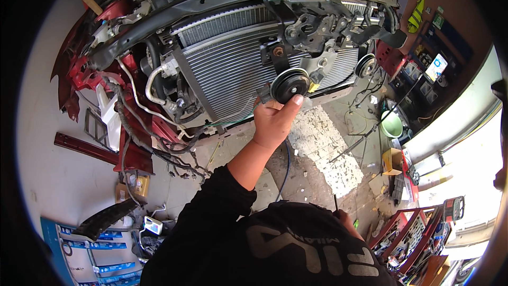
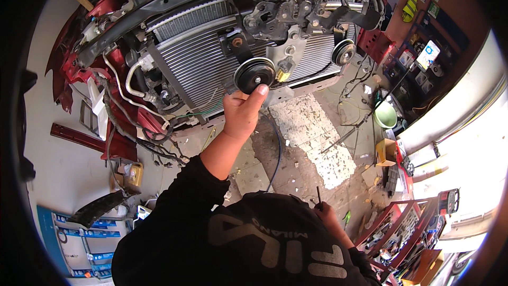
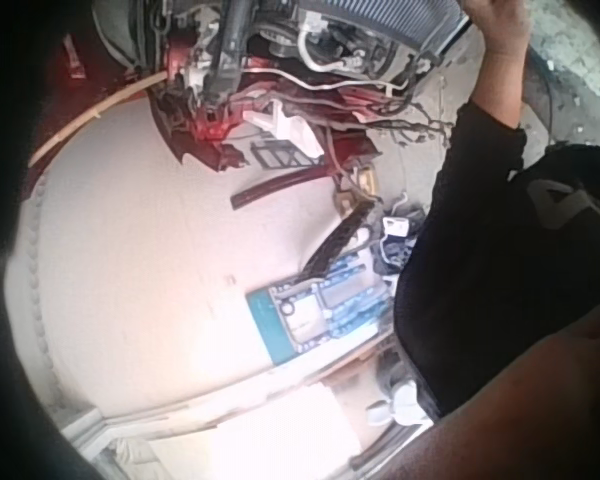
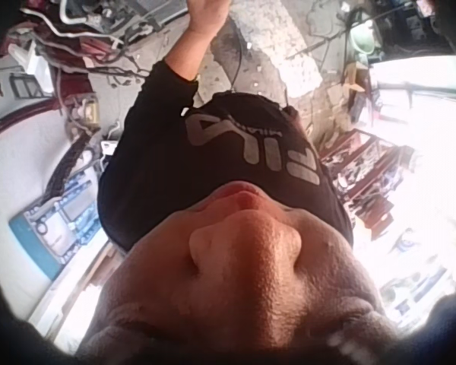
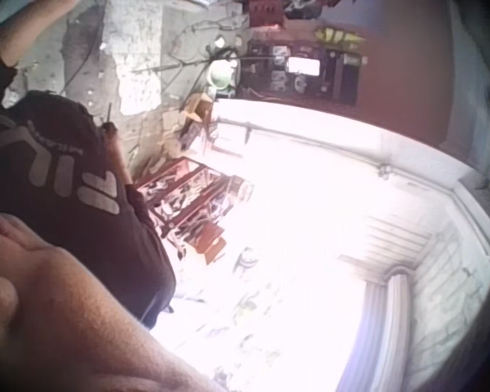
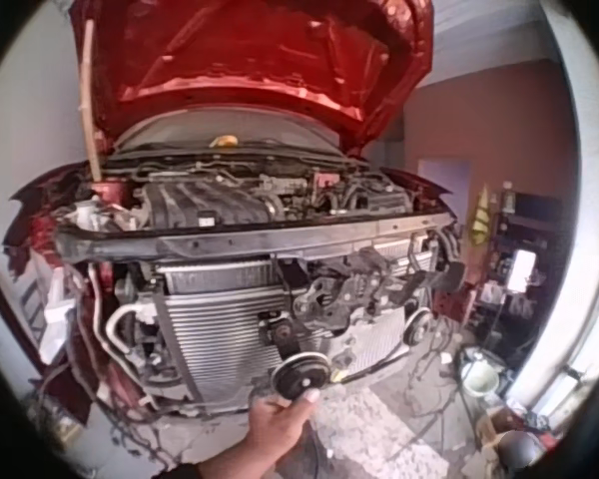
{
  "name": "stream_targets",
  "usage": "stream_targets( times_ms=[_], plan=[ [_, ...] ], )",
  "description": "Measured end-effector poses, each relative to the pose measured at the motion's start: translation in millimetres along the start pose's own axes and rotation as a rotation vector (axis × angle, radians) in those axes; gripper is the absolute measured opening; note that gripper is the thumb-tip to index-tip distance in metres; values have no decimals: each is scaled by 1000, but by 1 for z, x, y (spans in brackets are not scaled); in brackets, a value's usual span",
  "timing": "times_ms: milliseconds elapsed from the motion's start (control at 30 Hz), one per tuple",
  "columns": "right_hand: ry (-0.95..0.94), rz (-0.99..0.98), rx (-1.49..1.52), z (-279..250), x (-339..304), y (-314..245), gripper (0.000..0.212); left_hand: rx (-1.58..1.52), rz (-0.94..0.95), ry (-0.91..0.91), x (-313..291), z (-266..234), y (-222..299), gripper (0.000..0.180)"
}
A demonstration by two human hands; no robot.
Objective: The person walks through a cluttered auto repair shop, picks up a circular metal part from a box, and then returns to the front of a red car with its hood open. They repeatedly handle and position the part near the radiator and pulley area, then use a long metal rod to adjust or align components within the engine bay.
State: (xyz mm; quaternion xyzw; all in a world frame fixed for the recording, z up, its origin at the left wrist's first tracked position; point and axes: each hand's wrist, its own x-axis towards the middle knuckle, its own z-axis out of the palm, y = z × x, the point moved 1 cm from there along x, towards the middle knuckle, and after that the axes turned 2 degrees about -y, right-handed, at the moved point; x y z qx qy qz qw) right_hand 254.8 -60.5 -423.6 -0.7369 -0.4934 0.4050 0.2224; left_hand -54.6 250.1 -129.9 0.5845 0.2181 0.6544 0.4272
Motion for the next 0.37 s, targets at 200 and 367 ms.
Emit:
stream_targets(
  times_ms=[200,367],
  plan=[
    [249,-144,-57,-57,-26,-114,35,-293,-162,-76,6,10,7,20],
    [289,-247,184,-95,-35,-169,25,-92,-268,-133,15,0,3,31]
  ],
)
